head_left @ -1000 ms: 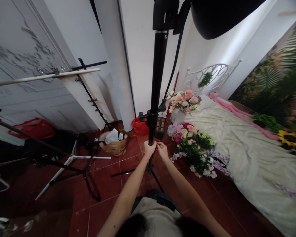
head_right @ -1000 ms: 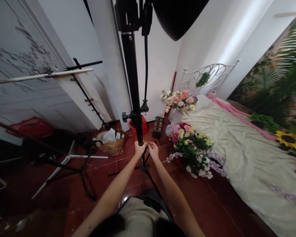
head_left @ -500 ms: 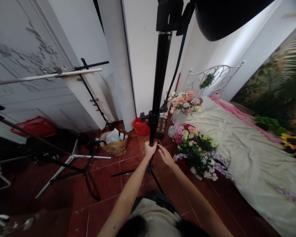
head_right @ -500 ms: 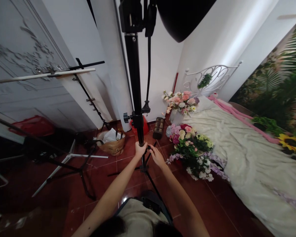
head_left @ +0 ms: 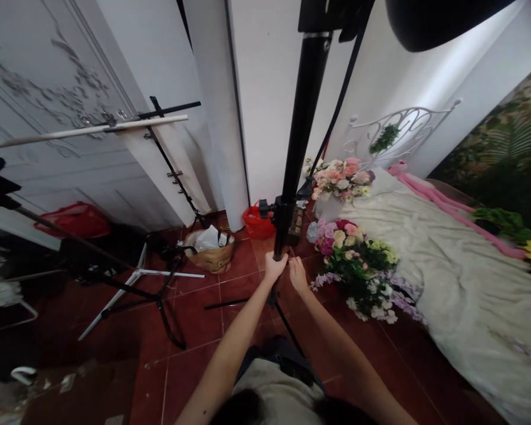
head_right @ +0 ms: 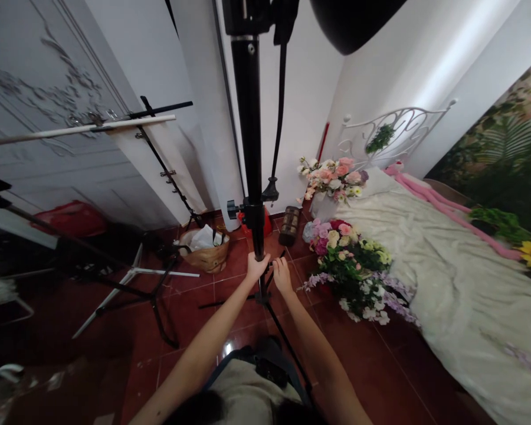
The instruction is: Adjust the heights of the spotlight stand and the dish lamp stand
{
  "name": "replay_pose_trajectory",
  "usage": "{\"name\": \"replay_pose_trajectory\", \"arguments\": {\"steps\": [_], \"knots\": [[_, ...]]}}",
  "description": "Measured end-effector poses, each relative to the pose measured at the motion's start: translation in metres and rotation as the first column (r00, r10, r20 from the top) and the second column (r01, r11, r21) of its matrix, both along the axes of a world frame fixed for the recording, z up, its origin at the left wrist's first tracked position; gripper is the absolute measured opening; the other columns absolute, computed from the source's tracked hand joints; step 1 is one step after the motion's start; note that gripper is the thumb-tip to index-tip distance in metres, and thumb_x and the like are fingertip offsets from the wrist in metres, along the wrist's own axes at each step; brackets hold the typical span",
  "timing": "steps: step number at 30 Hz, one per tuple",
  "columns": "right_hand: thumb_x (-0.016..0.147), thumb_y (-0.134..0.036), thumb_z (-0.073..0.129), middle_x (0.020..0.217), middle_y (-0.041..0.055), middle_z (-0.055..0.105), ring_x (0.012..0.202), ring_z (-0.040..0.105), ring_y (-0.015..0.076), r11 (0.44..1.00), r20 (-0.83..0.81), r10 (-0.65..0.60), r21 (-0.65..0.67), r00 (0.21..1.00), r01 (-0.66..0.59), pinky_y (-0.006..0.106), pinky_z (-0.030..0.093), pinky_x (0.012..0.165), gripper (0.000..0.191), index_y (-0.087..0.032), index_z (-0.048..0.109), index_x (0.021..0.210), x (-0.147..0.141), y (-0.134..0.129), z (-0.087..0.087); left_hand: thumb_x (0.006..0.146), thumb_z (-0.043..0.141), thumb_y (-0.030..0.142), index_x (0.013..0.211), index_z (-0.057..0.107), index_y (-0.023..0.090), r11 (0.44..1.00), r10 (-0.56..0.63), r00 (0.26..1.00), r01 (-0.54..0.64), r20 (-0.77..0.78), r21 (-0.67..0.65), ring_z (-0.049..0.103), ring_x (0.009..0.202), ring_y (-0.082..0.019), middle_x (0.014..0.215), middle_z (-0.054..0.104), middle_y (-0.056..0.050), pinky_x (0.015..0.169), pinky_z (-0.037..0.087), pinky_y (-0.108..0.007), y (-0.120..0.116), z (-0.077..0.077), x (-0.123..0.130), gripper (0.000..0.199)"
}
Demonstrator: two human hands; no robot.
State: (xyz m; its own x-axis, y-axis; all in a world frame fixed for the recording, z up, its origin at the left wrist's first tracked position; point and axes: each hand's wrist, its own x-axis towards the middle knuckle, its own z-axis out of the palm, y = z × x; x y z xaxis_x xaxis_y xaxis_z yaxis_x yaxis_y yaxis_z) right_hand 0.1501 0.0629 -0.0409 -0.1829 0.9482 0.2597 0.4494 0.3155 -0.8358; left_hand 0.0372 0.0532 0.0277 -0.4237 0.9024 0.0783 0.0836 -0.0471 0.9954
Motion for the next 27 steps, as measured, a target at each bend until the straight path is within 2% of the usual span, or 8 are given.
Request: {"name": "replay_pose_trajectory", "arguments": {"steps": [4, 8, 11, 14, 17, 19, 24, 27], "knots": [[0.088, -0.048, 0.032, 0.089, 0.0079, 0.065, 0.088, 0.058, 0.0207, 0.991, -0.026, 0.034, -0.132, 0.999, -0.037, 0.031, 0.042, 0.083, 0.044, -0.018, 0.064, 0.092, -0.002, 0.001, 0.023, 0.066, 0.061, 0.034, 0.051, 0.049, 0.015, 0.997, -0.072, 0.997, 0.073, 0.029, -0.027, 0.044, 0.045, -0.008, 0.047, 0.046, 0.003, 0.044, 0.033, -0.018, -0.003, 0.001, -0.003, 0.027], [0.083, -0.050, 0.043, 0.051, 0.0021, 0.057, 0.056, 0.055, 0.0164, 0.899, 0.037, 0.022, -0.438, 0.999, -0.004, 0.024, 0.041, 0.057, 0.046, -0.017, 0.060, 0.056, -0.001, 0.012, 0.044, 0.064, 0.062, 0.033, 0.055, 0.054, 0.014, 0.998, -0.059, 0.997, 0.060, 0.040, -0.021, 0.047, 0.048, -0.008, 0.051, 0.050, 0.002, 0.046, 0.035, -0.019, -0.006, 0.001, -0.004, 0.023], [0.079, -0.050, 0.051, 0.037, -0.0008, 0.045, 0.038, 0.044, 0.0114, 0.833, 0.030, -0.004, -0.553, 1.000, 0.020, 0.022, 0.033, 0.044, 0.049, -0.018, 0.049, 0.042, -0.002, 0.019, 0.050, 0.065, 0.062, 0.034, 0.058, 0.057, 0.013, 0.996, -0.084, 0.996, 0.085, 0.035, -0.024, 0.048, 0.049, -0.008, 0.052, 0.052, 0.001, 0.046, 0.035, -0.018, -0.008, 0.002, -0.007, 0.023], [0.079, -0.058, 0.046, 0.036, -0.0024, 0.041, 0.034, 0.038, 0.0091, 0.824, -0.027, -0.059, -0.566, 0.998, 0.033, 0.021, 0.029, 0.040, 0.051, -0.019, 0.046, 0.046, -0.005, 0.010, 0.045, 0.062, 0.066, 0.034, 0.059, 0.058, 0.012, 0.989, -0.140, 0.990, 0.140, 0.018, -0.046, 0.048, 0.049, -0.009, 0.051, 0.053, 0.001, 0.046, 0.036, -0.018, -0.011, 0.005, -0.012, 0.024], [0.081, -0.065, 0.034, 0.042, -0.0023, 0.044, 0.037, 0.040, 0.0087, 0.824, -0.150, -0.170, -0.564, 0.974, 0.057, 0.020, 0.031, 0.040, 0.055, -0.019, 0.047, 0.054, -0.011, -0.026, 0.027, 0.061, 0.069, 0.034, 0.061, 0.061, 0.011, 0.982, -0.166, 0.986, 0.165, -0.001, -0.089, 0.052, 0.053, -0.010, 0.053, 0.056, -0.001, 0.050, 0.039, -0.020, -0.016, 0.011, -0.016, 0.024], [0.082, -0.065, 0.031, 0.044, -0.0024, 0.047, 0.038, 0.042, 0.0087, 0.779, -0.262, -0.237, -0.626, 0.935, 0.022, 0.020, 0.033, 0.040, 0.055, -0.018, 0.050, 0.060, -0.013, -0.063, 0.011, 0.062, 0.070, 0.034, 0.062, 0.061, 0.010, 0.978, -0.169, 0.986, 0.168, -0.002, -0.120, 0.054, 0.055, -0.012, 0.053, 0.058, -0.003, 0.052, 0.040, -0.020, -0.019, 0.016, -0.017, 0.025], [0.083, -0.058, 0.040, 0.047, -0.0015, 0.052, 0.037, 0.046, 0.0083, 0.510, -0.265, -0.285, -0.855, 0.921, -0.088, 0.019, 0.036, 0.041, 0.048, -0.016, 0.051, 0.064, 0.000, -0.164, -0.026, 0.065, 0.068, 0.042, 0.062, 0.060, 0.012, 0.970, -0.214, 0.977, 0.210, -0.014, -0.124, 0.056, 0.056, -0.014, 0.051, 0.057, -0.003, 0.051, 0.040, -0.021, -0.026, 0.026, -0.014, 0.031], [0.082, -0.054, 0.048, 0.050, -0.0006, 0.055, 0.041, 0.051, 0.0085, 0.436, -0.284, -0.329, -0.892, 0.901, -0.122, 0.019, 0.040, 0.045, 0.042, -0.015, 0.052, 0.066, 0.023, -0.206, -0.031, 0.066, 0.064, 0.050, 0.060, 0.058, 0.014, 0.978, -0.194, 0.979, 0.188, -0.069, -0.086, 0.055, 0.053, -0.014, 0.050, 0.056, -0.002, 0.049, 0.040, -0.021, -0.027, 0.028, -0.011, 0.037]]}}
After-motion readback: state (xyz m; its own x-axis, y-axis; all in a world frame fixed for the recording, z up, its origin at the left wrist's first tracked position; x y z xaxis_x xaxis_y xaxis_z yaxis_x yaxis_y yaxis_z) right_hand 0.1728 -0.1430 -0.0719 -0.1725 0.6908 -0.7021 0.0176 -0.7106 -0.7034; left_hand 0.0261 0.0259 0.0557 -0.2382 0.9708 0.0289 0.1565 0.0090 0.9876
